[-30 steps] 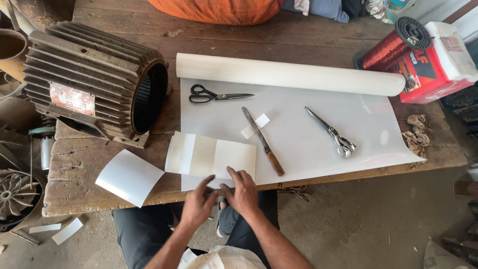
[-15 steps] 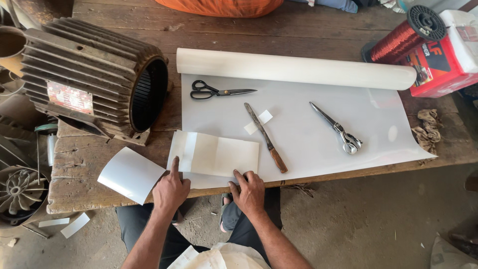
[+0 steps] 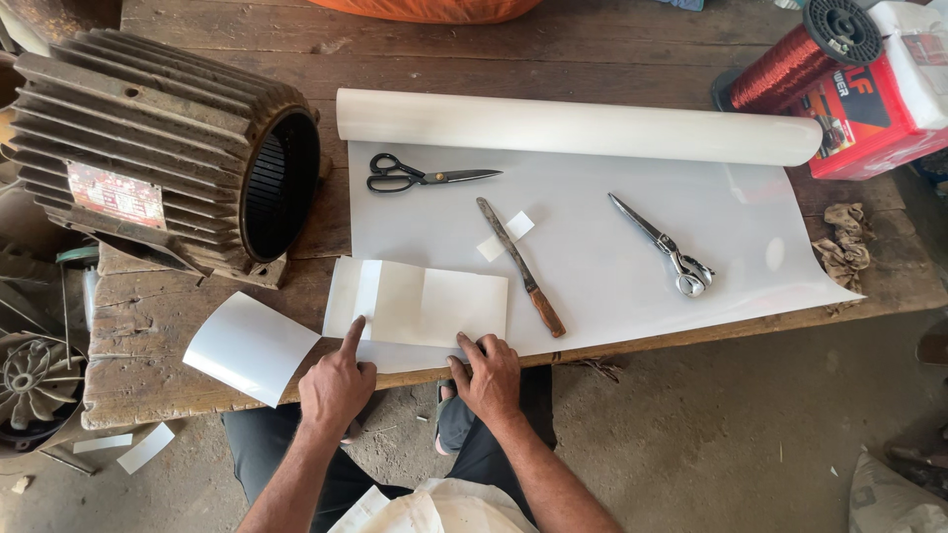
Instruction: The person cuts a white sheet from a roll using scissors, then uses a knife to trim and score the sheet into smaller rectangular pieces. The person folds and stacks the cut pieces on the table.
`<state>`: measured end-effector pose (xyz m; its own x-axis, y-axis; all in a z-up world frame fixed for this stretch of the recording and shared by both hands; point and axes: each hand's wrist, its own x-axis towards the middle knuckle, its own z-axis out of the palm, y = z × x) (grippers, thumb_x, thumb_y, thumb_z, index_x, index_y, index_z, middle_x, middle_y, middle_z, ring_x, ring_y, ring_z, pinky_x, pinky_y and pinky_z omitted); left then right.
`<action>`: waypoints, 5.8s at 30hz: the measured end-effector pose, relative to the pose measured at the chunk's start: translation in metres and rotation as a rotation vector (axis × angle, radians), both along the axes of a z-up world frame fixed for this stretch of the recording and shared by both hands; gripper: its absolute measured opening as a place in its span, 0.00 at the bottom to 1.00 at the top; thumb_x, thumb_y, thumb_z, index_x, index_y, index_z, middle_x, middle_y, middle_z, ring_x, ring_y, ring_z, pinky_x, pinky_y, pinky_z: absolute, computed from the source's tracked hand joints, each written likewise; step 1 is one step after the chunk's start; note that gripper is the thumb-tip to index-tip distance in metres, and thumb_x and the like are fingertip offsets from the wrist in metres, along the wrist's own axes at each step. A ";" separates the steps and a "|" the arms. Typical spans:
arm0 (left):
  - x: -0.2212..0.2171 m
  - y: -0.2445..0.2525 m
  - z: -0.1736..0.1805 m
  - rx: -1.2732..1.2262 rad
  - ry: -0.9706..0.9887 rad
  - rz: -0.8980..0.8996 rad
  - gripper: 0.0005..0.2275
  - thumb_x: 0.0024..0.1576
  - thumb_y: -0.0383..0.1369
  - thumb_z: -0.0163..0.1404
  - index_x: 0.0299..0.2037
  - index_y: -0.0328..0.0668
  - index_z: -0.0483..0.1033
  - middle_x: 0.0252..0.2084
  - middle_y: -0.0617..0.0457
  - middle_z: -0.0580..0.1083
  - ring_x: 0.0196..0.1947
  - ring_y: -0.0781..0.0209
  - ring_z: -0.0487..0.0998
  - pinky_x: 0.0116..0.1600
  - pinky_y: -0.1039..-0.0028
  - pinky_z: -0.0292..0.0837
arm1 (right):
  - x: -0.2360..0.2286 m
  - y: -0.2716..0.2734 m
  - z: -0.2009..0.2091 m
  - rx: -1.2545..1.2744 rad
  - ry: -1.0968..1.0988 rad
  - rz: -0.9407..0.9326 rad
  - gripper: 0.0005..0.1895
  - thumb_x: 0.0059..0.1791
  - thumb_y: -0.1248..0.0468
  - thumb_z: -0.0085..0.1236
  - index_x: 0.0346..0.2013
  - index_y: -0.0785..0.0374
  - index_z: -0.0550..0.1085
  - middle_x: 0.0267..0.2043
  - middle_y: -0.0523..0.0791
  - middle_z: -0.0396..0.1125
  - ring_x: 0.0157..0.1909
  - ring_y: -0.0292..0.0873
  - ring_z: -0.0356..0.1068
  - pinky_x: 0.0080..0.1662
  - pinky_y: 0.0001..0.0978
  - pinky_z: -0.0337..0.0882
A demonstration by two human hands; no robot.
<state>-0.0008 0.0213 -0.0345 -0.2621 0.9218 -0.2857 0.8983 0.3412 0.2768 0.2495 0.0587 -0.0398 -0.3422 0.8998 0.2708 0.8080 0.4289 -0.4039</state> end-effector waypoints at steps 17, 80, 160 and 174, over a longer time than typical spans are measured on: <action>0.035 -0.008 0.010 -0.035 0.016 -0.149 0.29 0.61 0.36 0.43 0.75 0.60 0.54 0.27 0.51 0.78 0.21 0.62 0.81 0.29 0.66 0.83 | 0.002 0.001 0.003 -0.031 0.001 0.006 0.22 0.49 0.53 0.64 0.52 0.63 0.78 0.35 0.46 0.64 0.40 0.46 0.67 0.44 0.46 0.68; 0.012 0.026 0.016 0.371 0.047 -0.137 0.37 0.61 0.57 0.43 0.72 0.35 0.54 0.76 0.34 0.49 0.76 0.37 0.44 0.74 0.46 0.47 | -0.012 -0.025 -0.018 -0.079 -0.264 0.073 0.52 0.49 0.36 0.55 0.70 0.76 0.54 0.77 0.59 0.42 0.79 0.59 0.39 0.69 0.73 0.35; -0.012 -0.036 0.005 0.568 -0.058 0.027 0.38 0.58 0.58 0.47 0.72 0.37 0.59 0.76 0.33 0.50 0.78 0.35 0.45 0.76 0.43 0.44 | -0.009 -0.025 -0.038 -0.067 -0.315 0.069 0.53 0.49 0.33 0.45 0.70 0.74 0.51 0.77 0.58 0.39 0.79 0.57 0.35 0.69 0.72 0.33; -0.066 -0.057 -0.006 0.442 0.110 0.162 0.47 0.48 0.62 0.55 0.73 0.39 0.55 0.78 0.33 0.49 0.79 0.37 0.44 0.76 0.41 0.41 | -0.007 -0.019 -0.028 -0.107 -0.295 0.073 0.48 0.51 0.35 0.47 0.69 0.72 0.56 0.75 0.58 0.45 0.78 0.57 0.40 0.69 0.72 0.37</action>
<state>-0.0665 -0.0358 -0.0408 -0.4187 0.8936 0.1617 0.8755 0.3499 0.3333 0.2429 0.0393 -0.0676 -0.4564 0.8880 0.0559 0.8657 0.4577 -0.2028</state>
